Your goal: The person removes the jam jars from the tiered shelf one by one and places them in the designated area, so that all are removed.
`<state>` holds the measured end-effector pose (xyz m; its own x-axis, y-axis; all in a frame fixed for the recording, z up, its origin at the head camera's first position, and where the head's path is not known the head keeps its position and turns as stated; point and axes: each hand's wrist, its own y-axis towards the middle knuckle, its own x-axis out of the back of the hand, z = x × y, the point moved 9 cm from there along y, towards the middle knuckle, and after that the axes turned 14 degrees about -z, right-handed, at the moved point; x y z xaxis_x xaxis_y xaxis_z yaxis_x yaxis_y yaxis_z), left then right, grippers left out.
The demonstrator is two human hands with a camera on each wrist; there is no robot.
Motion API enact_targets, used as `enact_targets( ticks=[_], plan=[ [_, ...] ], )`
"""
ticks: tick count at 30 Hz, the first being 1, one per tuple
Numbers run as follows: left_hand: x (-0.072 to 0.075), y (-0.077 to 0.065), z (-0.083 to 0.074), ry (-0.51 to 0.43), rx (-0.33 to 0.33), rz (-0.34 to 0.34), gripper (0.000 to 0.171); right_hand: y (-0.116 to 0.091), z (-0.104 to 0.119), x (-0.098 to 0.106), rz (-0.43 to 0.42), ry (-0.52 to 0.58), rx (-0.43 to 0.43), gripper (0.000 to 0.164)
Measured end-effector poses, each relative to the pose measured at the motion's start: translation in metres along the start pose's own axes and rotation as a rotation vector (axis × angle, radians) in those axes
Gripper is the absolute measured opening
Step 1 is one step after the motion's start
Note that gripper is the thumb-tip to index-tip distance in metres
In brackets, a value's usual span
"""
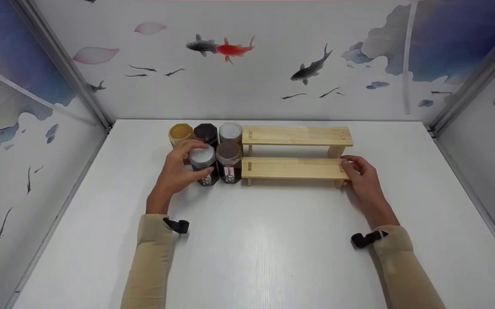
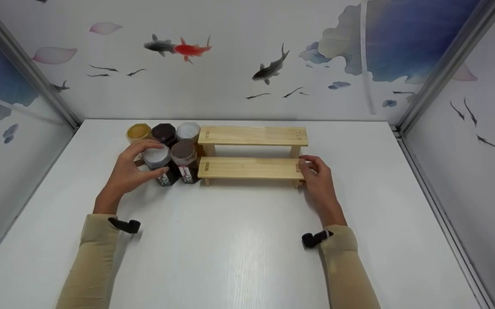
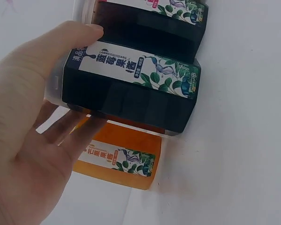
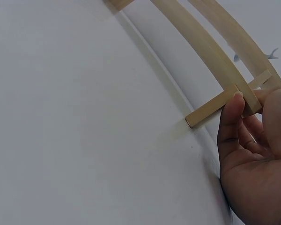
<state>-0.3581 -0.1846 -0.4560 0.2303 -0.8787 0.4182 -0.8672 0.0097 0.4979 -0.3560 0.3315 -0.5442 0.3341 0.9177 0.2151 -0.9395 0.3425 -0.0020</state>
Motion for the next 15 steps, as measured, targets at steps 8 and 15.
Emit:
enact_targets(
  ticks=[8,15],
  plan=[
    [-0.0021,0.0025,-0.0007,-0.024,-0.014,-0.012,0.055,0.0023,0.0006,0.0021,-0.026,-0.070,0.025,0.061],
    [-0.0019,0.0015,0.0043,-0.039,0.009,-0.031,0.054,0.0041,-0.0049,-0.0006,-0.019,-0.007,-0.038,0.060]
  ],
)
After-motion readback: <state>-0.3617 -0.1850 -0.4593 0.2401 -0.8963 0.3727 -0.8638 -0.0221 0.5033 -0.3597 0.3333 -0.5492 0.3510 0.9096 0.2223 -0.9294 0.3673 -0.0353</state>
